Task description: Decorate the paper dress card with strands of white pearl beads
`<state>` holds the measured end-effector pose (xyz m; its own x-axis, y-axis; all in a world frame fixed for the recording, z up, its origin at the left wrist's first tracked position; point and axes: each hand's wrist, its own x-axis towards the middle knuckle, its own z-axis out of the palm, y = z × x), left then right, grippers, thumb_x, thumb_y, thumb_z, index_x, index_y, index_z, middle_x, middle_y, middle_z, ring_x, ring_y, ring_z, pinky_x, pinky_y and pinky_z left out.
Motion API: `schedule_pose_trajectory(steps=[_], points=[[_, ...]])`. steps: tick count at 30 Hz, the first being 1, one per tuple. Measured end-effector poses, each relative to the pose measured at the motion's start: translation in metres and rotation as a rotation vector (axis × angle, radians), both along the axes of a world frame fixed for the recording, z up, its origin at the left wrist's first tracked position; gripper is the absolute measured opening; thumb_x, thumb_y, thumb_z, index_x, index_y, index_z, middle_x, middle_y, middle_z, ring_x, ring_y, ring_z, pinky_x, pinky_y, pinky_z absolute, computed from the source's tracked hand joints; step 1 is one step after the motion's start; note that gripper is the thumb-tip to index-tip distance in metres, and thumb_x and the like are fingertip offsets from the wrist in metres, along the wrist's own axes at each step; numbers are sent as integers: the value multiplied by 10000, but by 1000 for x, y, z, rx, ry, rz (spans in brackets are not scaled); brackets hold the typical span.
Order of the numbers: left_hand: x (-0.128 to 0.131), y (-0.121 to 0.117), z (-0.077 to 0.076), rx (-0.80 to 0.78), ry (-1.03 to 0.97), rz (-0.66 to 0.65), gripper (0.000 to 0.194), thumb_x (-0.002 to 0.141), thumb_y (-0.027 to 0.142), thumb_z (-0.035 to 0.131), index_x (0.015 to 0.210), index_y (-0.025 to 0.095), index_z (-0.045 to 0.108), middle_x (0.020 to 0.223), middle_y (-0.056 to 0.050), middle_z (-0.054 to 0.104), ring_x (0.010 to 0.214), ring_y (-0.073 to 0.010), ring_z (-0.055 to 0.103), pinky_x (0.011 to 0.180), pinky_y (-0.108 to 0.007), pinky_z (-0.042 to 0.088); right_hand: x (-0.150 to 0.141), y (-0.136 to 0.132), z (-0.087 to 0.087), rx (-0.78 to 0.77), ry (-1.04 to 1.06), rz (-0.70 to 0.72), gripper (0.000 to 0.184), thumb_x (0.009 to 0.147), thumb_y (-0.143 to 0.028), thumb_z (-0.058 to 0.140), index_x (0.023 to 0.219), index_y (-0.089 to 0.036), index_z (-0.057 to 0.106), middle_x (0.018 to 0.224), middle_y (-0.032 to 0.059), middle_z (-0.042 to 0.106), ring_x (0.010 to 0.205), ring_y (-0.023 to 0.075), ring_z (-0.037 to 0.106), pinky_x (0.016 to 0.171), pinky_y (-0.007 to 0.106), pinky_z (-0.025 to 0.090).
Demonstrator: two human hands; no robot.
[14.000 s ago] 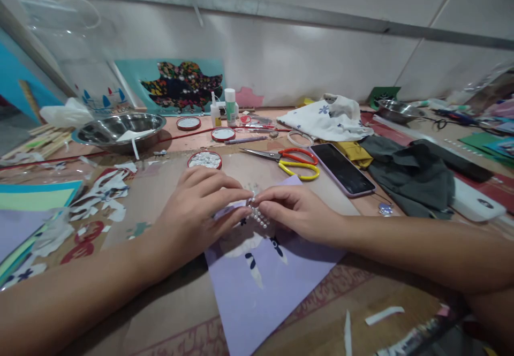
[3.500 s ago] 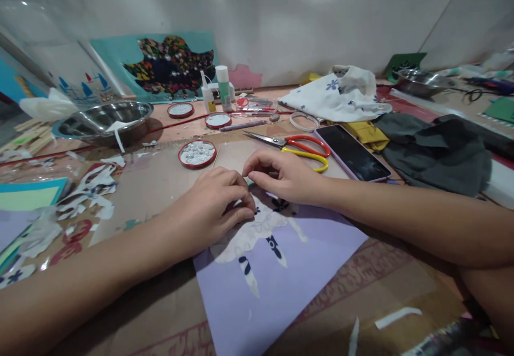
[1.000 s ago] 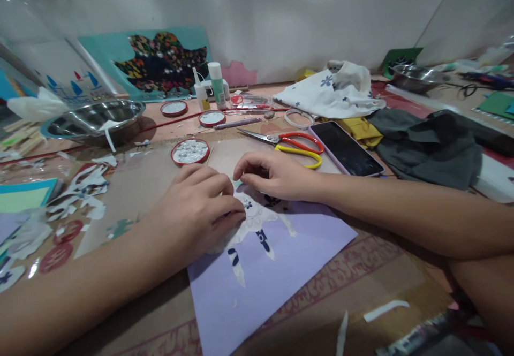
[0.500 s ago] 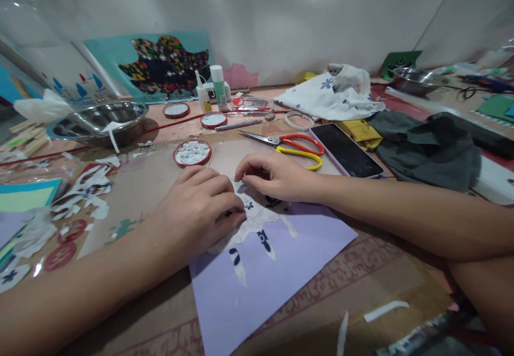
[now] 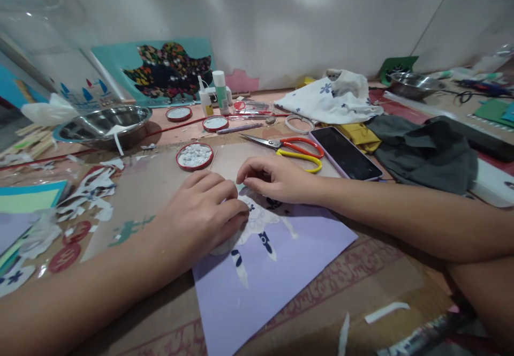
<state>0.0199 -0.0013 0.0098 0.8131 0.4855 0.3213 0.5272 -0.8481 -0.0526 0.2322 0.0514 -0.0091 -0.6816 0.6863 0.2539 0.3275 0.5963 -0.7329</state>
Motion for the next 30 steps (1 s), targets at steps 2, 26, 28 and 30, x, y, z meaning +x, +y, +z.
schedule_pose_trajectory(steps=[2,26,28,30], points=[[-1,1,-2,9,-18,10,209,979,263,546,931,211,744,850,-56,656,785,-214,546,736,-373,402,0,0,0,-6,2,-4,149,887,-137,526,965,-161,650,748,-14,638,673,113,577,635,229,434],[0,5,-3,-83,-23,7,216,981,258,537,925,201,737,850,-53,654,781,-191,550,717,-330,417,1,-1,1,27,-13,-27,140,884,-147,527,950,-165,650,754,-5,658,666,115,591,630,225,449],[0,5,-4,-90,-19,-3,218,980,262,544,914,210,745,859,-55,656,777,-193,552,708,-331,415,0,-1,1,25,-12,-20,143,884,-149,528,953,-166,652,748,-6,659,665,117,593,629,225,449],[0,5,-4,-97,-26,-12,210,972,253,557,900,206,748,863,-57,662,778,-196,561,704,-333,418,0,-1,1,29,-20,-17,149,882,-146,528,955,-167,656,754,-4,662,679,119,596,635,224,450]])
